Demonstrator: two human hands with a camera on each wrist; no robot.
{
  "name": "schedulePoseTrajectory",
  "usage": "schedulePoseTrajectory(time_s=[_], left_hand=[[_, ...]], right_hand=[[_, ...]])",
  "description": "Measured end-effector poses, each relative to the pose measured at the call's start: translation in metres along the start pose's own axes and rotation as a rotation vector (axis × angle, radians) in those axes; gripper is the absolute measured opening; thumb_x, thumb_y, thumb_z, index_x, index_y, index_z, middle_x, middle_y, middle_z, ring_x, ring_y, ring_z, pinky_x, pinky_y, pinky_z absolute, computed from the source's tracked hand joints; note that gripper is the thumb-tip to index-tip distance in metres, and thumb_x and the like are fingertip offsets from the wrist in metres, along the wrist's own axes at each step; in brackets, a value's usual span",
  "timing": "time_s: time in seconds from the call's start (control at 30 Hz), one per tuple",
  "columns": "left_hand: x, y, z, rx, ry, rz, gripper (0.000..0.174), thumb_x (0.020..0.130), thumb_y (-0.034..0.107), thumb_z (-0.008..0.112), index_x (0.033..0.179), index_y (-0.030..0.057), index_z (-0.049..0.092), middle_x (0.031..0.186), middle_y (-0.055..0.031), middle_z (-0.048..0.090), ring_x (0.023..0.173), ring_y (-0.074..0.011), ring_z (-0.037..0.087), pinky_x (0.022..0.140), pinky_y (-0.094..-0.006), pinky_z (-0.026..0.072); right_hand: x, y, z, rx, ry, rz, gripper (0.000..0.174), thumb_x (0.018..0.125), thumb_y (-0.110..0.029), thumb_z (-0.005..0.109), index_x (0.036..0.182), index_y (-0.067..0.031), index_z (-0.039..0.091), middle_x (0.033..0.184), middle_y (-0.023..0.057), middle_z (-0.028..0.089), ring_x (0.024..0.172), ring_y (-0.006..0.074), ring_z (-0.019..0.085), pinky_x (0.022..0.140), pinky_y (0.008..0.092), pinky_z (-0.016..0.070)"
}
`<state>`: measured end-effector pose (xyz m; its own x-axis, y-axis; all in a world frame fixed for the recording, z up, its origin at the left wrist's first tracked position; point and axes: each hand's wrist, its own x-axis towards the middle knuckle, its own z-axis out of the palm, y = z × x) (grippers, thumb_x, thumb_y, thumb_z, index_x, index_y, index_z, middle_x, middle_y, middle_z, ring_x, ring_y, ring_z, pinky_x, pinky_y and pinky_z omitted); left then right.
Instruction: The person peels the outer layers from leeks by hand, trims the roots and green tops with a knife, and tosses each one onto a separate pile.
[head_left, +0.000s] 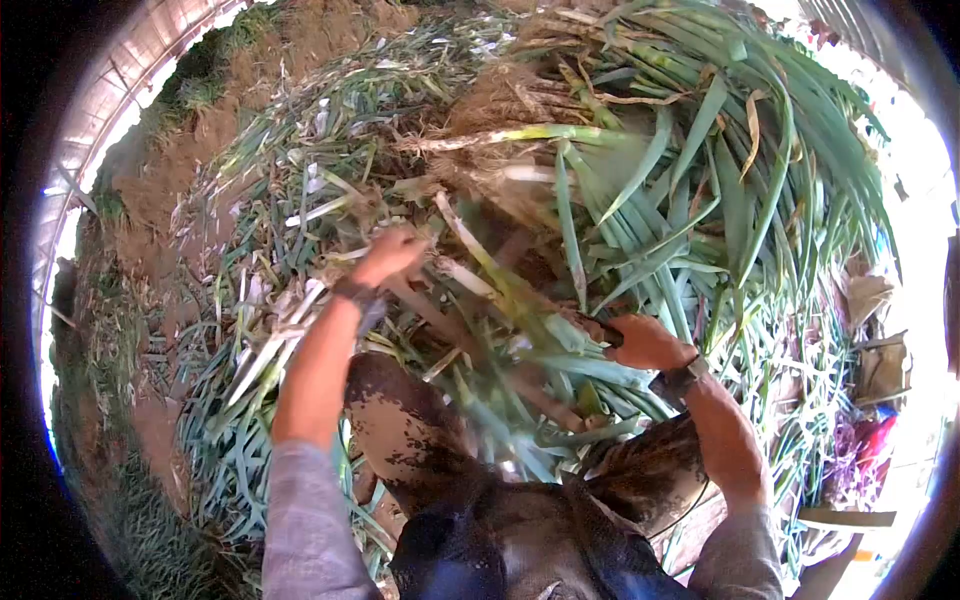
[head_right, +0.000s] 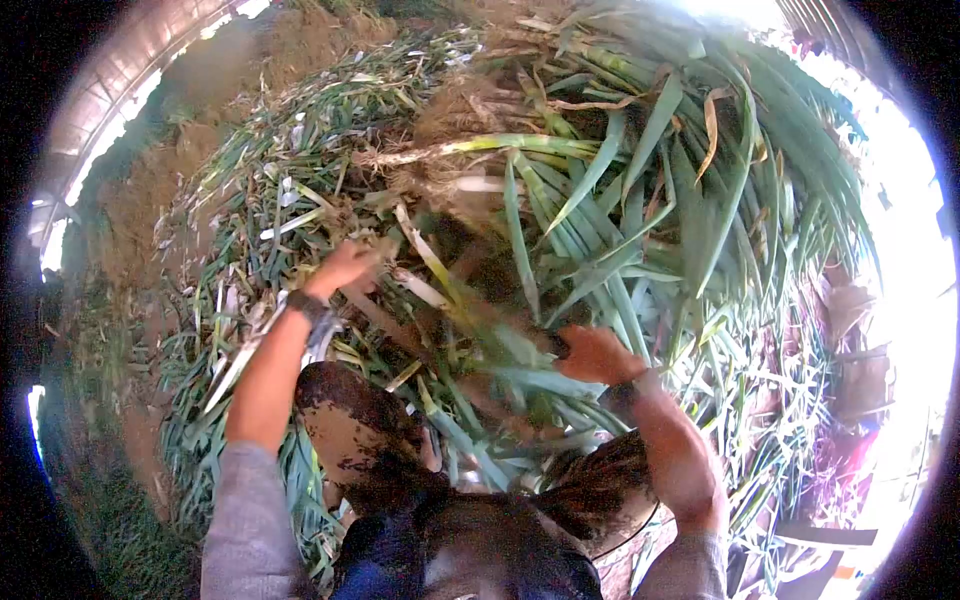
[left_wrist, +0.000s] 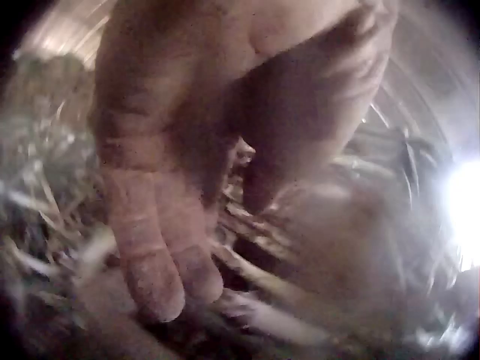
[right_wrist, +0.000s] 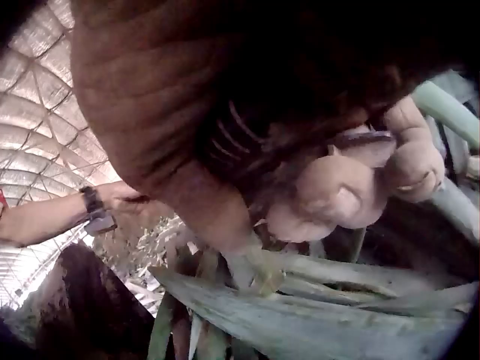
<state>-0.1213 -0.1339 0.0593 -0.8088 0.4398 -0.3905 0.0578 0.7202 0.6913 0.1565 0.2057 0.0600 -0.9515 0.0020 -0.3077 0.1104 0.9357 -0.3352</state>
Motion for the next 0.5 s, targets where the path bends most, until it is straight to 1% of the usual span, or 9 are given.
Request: schedulePoseTrajectory(time_s=[0.03, 0.1, 0.13, 0.17, 0.23, 0.27, 0.33, 0.43, 0.5], left_hand=[[0.023, 0.0, 0.019, -0.195, -0.021, 0.008, 0.046, 0.096, 0.019, 0.056, 0.14, 0.0104, 0.049, 0.112, -0.0187, 0.062, 0.067, -0.0233, 0.067, 0.058, -0.0322, 0.0615], [0.064, 0.0, 0.065, -0.24, 0.245, -0.039, 0.045, 0.096, 0.017, 0.056, 0.139, 0.0059, 0.049, 0.122, -0.0241, 0.059, 0.086, -0.027, 0.07, 0.063, -0.0345, 0.0631], [0.065, 0.004, 0.066, -0.613, -0.12, -0.068, 0.054, 0.094, 0.03, 0.063, 0.129, -0.0075, 0.046, 0.119, -0.0225, 0.06, 0.108, -0.0303, 0.064, 0.087, -0.0426, 0.0537], [0.11, -0.004, 0.107, -0.19, 0.328, -0.074, 0.048, 0.092, 0.029, 0.066, 0.124, -0.0042, 0.052, 0.12, -0.0201, 0.06, 0.098, -0.0294, 0.066, 0.081, -0.0448, 0.0549], [0.115, -0.007, 0.119, -0.571, 0.321, -0.177, 0.034, 0.089, 0.027, 0.069, 0.108, -0.0003, 0.062, 0.102, -0.013, 0.065, 0.07, -0.0209, 0.065, 0.059, -0.0376, 0.0531], [0.118, -0.01, 0.119, -0.575, 0.316, -0.178, 0.034, 0.089, 0.027, 0.069, 0.108, -0.0003, 0.062, 0.102, -0.013, 0.065, 0.07, -0.0209, 0.065, 0.059, -0.0376, 0.0531], [0.112, -0.017, 0.114, -0.94, 0.073, -0.043, 0.025, 0.086, 0.025, 0.072, 0.091, 0.0024, 0.065, 0.08, -0.005, 0.065, 0.053, -0.0139, 0.054, 0.049, -0.032, 0.045], [0.083, 0.019, 0.116, -0.882, 0.296, 0.023, 0.026, 0.084, 0.027, 0.075, 0.085, 0.0036, 0.065, 0.066, -0.0013, 0.061, 0.054, -0.0126, 0.052, 0.051, -0.0314, 0.0433], [0.088, 0.01, 0.127, -0.804, 0.323, 0.026, 0.028, 0.082, 0.028, 0.077, 0.089, 0.0039, 0.065, 0.073, -0.0018, 0.063, 0.055, -0.0136, 0.054, 0.052, -0.0321, 0.0453]], right_hand=[[-0.003, 0.0, 0.0, -0.01, -0.001, 0.008, 0.035, 0.077, -0.03, 0.06, 0.1, -0.0037, 0.068, 0.089, 0.0234, 0.069, 0.089, 0.0417, 0.067, 0.084, 0.0505, 0.0537], [-0.004, -0.004, -0.001, -0.06, -0.024, 0.079, 0.041, 0.079, -0.033, 0.068, 0.109, -0.0062, 0.067, 0.096, 0.0212, 0.069, 0.092, 0.0397, 0.065, 0.084, 0.048, 0.0516], [-0.005, -0.001, 0.003, -0.067, -0.012, 0.083, 0.038, 0.079, -0.033, 0.067, 0.105, -0.0056, 0.067, 0.095, 0.0209, 0.069, 0.092, 0.0404, 0.065, 0.084, 0.0481, 0.0514], [-0.012, -0.006, -0.007, -0.014, -0.086, 0.13, 0.037, 0.08, -0.033, 0.065, 0.105, -0.0059, 0.066, 0.092, 0.0214, 0.069, 0.092, 0.0411, 0.065, 0.084, 0.0489, 0.0509], [-0.016, -0.001, -0.002, -0.024, -0.093, 0.12, 0.038, 0.081, -0.034, 0.064, 0.107, -0.0053, 0.065, 0.091, 0.0227, 0.069, 0.091, 0.0414, 0.065, 0.083, 0.0503, 0.0501], [-0.015, 0.003, -0.001, -0.027, -0.095, 0.125, 0.038, 0.081, -0.034, 0.064, 0.107, -0.0053, 0.065, 0.091, 0.0227, 0.069, 0.091, 0.0414, 0.065, 0.083, 0.0503, 0.0501], [-0.02, 0.001, -0.002, -0.023, -0.11, 0.092, 0.038, 0.083, -0.034, 0.063, 0.106, -0.005, 0.064, 0.091, 0.0237, 0.068, 0.089, 0.0408, 0.065, 0.081, 0.0511, 0.0495], [-0.032, -0.006, -0.002, -0.02, 0.031, 0.114, 0.036, 0.084, -0.034, 0.062, 0.104, -0.0046, 0.064, 0.087, 0.0251, 0.067, 0.086, 0.042, 0.064, 0.079, 0.0522, 0.049], [-0.039, -0.007, 0.0, -0.038, 0.028, 0.113, 0.033, 0.084, -0.033, 0.062, 0.102, -0.0053, 0.064, 0.081, 0.0249, 0.066, 0.081, 0.0442, 0.063, 0.076, 0.0528, 0.0486]])
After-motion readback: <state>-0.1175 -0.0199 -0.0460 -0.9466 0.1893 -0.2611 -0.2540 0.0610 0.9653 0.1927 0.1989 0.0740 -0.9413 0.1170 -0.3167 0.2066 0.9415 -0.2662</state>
